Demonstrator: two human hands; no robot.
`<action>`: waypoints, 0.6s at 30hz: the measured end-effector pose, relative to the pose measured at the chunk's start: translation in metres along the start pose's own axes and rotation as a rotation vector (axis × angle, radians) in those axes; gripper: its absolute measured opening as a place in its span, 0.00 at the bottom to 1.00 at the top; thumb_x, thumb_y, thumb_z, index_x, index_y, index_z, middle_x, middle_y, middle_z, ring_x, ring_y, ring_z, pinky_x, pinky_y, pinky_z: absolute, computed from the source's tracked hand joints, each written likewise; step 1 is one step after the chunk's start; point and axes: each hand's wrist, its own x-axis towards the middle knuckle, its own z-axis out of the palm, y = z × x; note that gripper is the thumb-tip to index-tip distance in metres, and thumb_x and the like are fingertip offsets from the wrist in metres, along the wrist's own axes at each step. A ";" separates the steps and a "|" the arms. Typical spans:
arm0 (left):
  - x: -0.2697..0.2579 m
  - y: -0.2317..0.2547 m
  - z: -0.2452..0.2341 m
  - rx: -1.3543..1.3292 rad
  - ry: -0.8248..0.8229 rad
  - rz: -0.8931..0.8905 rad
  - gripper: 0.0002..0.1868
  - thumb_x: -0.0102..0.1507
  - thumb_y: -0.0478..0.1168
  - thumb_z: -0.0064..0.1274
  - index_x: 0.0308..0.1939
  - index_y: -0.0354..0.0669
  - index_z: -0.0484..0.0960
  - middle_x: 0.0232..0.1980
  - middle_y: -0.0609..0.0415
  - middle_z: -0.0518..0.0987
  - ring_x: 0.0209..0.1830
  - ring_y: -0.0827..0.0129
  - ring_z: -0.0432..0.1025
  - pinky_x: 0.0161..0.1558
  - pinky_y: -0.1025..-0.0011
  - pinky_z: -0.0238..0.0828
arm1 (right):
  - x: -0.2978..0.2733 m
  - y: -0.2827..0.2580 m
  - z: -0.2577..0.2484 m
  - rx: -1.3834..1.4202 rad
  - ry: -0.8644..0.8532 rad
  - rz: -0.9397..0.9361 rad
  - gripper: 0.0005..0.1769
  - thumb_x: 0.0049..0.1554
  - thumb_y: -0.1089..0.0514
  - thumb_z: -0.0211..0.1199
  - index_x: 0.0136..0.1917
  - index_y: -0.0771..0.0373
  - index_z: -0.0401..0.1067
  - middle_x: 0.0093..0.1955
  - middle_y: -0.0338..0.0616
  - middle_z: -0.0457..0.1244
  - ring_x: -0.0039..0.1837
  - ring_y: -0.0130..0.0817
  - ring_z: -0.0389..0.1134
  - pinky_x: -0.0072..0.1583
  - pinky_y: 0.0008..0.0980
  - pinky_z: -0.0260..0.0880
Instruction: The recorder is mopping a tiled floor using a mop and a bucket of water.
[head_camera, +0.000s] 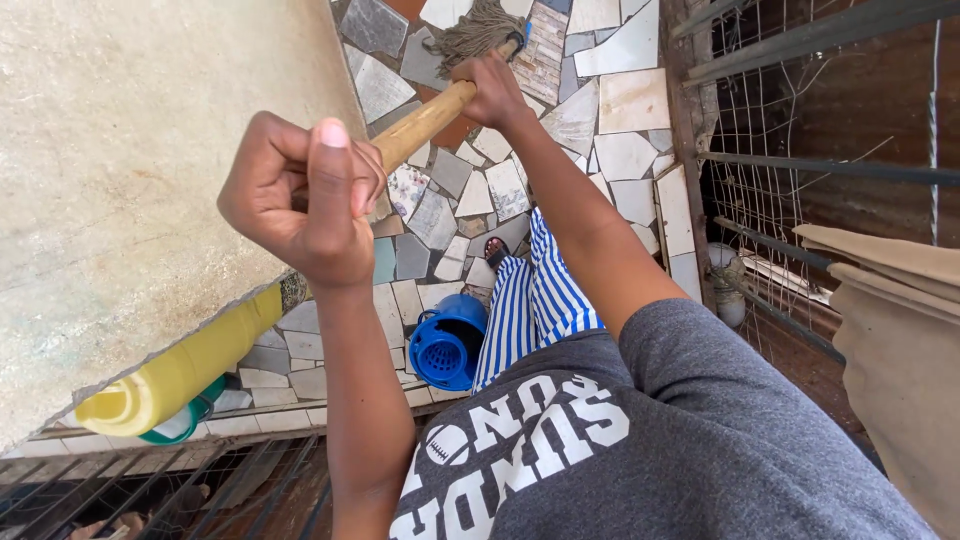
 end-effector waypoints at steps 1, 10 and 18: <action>-0.001 -0.003 -0.002 -0.006 -0.006 0.003 0.20 0.77 0.30 0.50 0.30 0.38 0.63 0.20 0.52 0.65 0.16 0.76 0.59 0.22 0.76 0.60 | -0.005 -0.007 -0.009 -0.008 0.005 0.000 0.19 0.53 0.47 0.73 0.45 0.64 0.75 0.41 0.48 0.68 0.46 0.52 0.67 0.62 0.54 0.55; -0.031 -0.004 -0.024 -0.102 -0.415 -0.116 0.20 0.66 0.32 0.52 0.21 0.36 0.65 0.21 0.52 0.70 0.14 0.75 0.62 0.21 0.77 0.59 | -0.106 -0.080 -0.025 -0.192 0.213 0.477 0.11 0.57 0.59 0.67 0.37 0.62 0.68 0.39 0.47 0.64 0.49 0.51 0.66 0.51 0.51 0.56; -0.007 0.044 -0.090 0.023 -0.643 -0.153 0.11 0.58 0.39 0.54 0.25 0.34 0.77 0.20 0.53 0.72 0.13 0.79 0.60 0.21 0.79 0.47 | -0.122 -0.139 0.064 -0.014 0.415 0.641 0.10 0.51 0.67 0.65 0.37 0.64 0.64 0.40 0.49 0.60 0.49 0.50 0.61 0.52 0.45 0.62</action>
